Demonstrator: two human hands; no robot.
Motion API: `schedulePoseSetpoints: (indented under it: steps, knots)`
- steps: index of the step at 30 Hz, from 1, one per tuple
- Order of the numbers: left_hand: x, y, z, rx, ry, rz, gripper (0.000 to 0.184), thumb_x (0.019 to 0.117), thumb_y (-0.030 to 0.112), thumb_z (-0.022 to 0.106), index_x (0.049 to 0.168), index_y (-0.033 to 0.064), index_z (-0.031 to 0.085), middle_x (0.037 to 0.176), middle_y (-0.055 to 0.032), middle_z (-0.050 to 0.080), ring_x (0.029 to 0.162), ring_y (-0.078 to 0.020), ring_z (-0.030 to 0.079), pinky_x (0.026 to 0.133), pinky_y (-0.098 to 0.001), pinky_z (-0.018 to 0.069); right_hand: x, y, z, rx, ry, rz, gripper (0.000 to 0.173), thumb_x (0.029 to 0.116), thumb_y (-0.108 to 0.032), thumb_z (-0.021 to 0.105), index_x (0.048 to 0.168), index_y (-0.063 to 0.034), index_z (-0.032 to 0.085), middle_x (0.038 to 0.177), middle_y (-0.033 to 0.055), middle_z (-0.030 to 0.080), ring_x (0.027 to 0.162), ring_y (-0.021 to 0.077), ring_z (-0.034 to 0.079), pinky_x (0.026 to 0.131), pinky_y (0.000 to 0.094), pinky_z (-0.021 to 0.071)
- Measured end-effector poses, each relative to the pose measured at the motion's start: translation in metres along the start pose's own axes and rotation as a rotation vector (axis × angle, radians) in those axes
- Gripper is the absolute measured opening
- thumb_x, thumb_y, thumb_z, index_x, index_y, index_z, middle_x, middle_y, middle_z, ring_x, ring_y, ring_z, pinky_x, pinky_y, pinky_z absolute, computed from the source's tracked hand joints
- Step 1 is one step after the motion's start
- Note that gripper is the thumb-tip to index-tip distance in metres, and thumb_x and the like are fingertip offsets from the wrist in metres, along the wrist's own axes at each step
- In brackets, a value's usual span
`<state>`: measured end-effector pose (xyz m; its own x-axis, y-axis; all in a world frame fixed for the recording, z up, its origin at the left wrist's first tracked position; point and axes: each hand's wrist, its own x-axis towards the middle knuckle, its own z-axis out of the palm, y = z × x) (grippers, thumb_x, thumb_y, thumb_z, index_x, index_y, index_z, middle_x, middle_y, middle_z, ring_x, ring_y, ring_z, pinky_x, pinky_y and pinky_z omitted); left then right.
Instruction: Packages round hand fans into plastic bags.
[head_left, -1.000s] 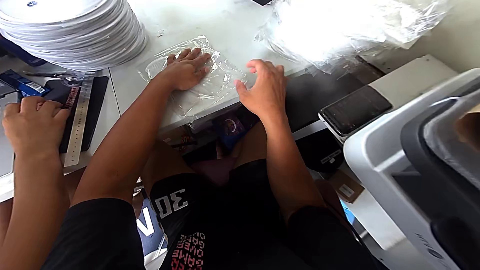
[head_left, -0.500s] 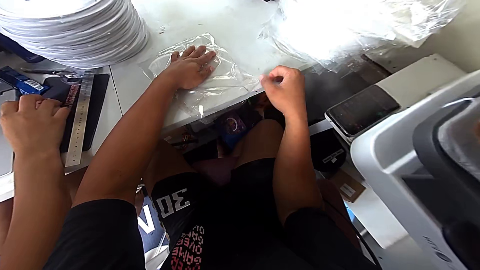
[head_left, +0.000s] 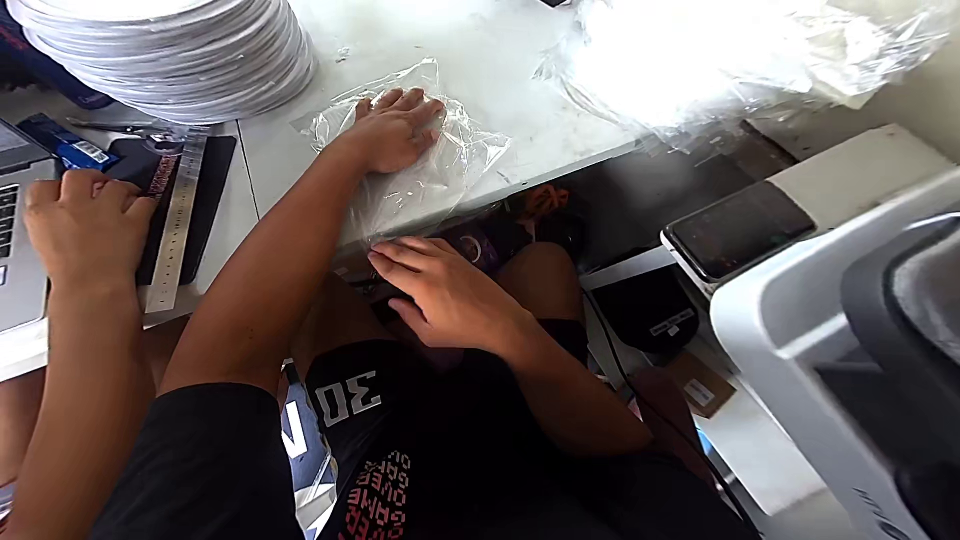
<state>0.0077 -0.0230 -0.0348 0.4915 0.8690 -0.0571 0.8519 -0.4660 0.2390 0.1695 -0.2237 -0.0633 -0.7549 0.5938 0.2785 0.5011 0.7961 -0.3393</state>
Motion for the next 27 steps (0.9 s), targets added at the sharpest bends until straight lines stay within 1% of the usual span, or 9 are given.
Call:
schedulePoseSetpoints:
  steps: [3,6,10,12,15,17,19,22,27]
  knots:
    - [0.0,0.003,0.0,0.002,-0.015,-0.009,0.062,0.1053,0.062,0.025,0.161,0.0372,0.032,0.172,-0.0025,0.022,0.159,-0.0324,0.015,0.117,-0.0748,0.0119,-0.008,0.011,-0.011,-0.051,0.141,0.028,0.041,0.098,-0.025,0.057,0.137,-0.0177,0.067,0.139,0.0015,0.065,0.135,0.0226,0.054,0.113,0.0482,0.0409]
    - [0.002,0.004,0.0,-0.007,-0.005,0.01,0.061,0.1054,0.061,0.029,0.161,0.0356,0.034,0.171,-0.0042,0.024,0.158,-0.0332,0.018,0.116,-0.076,0.014,-0.012,0.021,-0.02,-0.129,0.156,0.059,0.039,0.0975,-0.029,0.054,0.133,-0.0294,0.071,0.142,0.0002,0.062,0.139,0.0245,0.048,0.117,0.0527,0.0307]
    - [-0.011,0.01,-0.023,-0.122,0.34,0.153,0.064,0.1016,0.049,0.055,0.157,0.0194,0.043,0.163,-0.0107,0.039,0.152,-0.0331,0.034,0.117,-0.0735,0.0207,-0.009,0.023,-0.011,-0.151,0.127,0.087,0.042,0.098,-0.027,0.053,0.138,-0.0284,0.066,0.145,0.0003,0.06,0.14,0.0248,0.048,0.116,0.0564,0.0309]
    - [-0.043,0.025,-0.05,-0.195,0.576,0.13,0.063,0.1019,0.045,0.055,0.156,0.0139,0.044,0.157,-0.0102,0.048,0.146,-0.0269,0.044,0.12,-0.0581,0.0317,-0.005,0.025,-0.009,-0.136,0.149,0.099,0.044,0.097,-0.024,0.054,0.14,-0.024,0.064,0.142,0.0007,0.061,0.138,0.0249,0.049,0.112,0.0543,0.036]
    - [-0.128,0.062,-0.041,-0.222,0.854,-0.144,0.056,0.1015,0.039,0.057,0.147,0.0069,0.049,0.112,-0.0124,0.069,0.093,-0.0221,0.068,0.079,-0.0418,0.0571,-0.004,0.023,-0.01,-0.117,0.149,0.112,0.049,0.0943,-0.019,0.055,0.143,-0.0224,0.061,0.143,0.0005,0.062,0.137,0.0249,0.05,0.109,0.0546,0.0382]
    - [-0.178,0.082,-0.001,-0.183,0.822,-0.389,0.054,0.0993,0.046,0.059,0.135,0.0061,0.052,0.078,-0.0084,0.064,0.058,-0.023,0.059,0.051,-0.0439,0.05,-0.006,0.022,-0.008,-0.089,0.137,0.107,0.05,0.0895,-0.013,0.058,0.139,-0.0219,0.064,0.143,0.0,0.061,0.138,0.0242,0.049,0.11,0.0557,0.037]
    - [-0.204,0.088,0.037,-0.19,0.737,-0.55,0.06,0.0949,0.054,0.063,0.129,0.0053,0.055,0.066,-0.007,0.061,0.051,-0.026,0.057,0.048,-0.0508,0.0484,-0.008,0.022,-0.003,-0.062,0.123,0.101,0.049,0.0862,-0.011,0.058,0.134,-0.021,0.068,0.145,0.0,0.059,0.14,0.0237,0.047,0.11,0.0553,0.0377]
    - [-0.216,0.087,0.074,-0.345,0.69,-0.66,0.058,0.0917,0.052,0.069,0.127,0.0087,0.054,0.066,-0.0016,0.066,0.053,-0.0192,0.063,0.052,-0.0462,0.0526,-0.01,0.022,0.007,-0.018,0.103,0.08,0.047,0.0847,-0.009,0.059,0.129,-0.0178,0.07,0.149,-0.0011,0.055,0.143,0.0227,0.044,0.109,0.0527,0.0407]
    - [-0.211,0.089,0.089,-0.976,0.988,-0.405,0.036,0.0982,0.002,0.062,0.129,0.0104,0.047,0.094,-0.004,0.077,0.073,-0.0173,0.076,0.062,-0.0324,0.065,-0.013,0.026,0.006,0.132,0.245,0.024,0.04,0.0901,-0.006,0.056,0.125,-0.014,0.073,0.145,0.0029,0.059,0.137,0.0217,0.051,0.113,0.0452,0.0452]
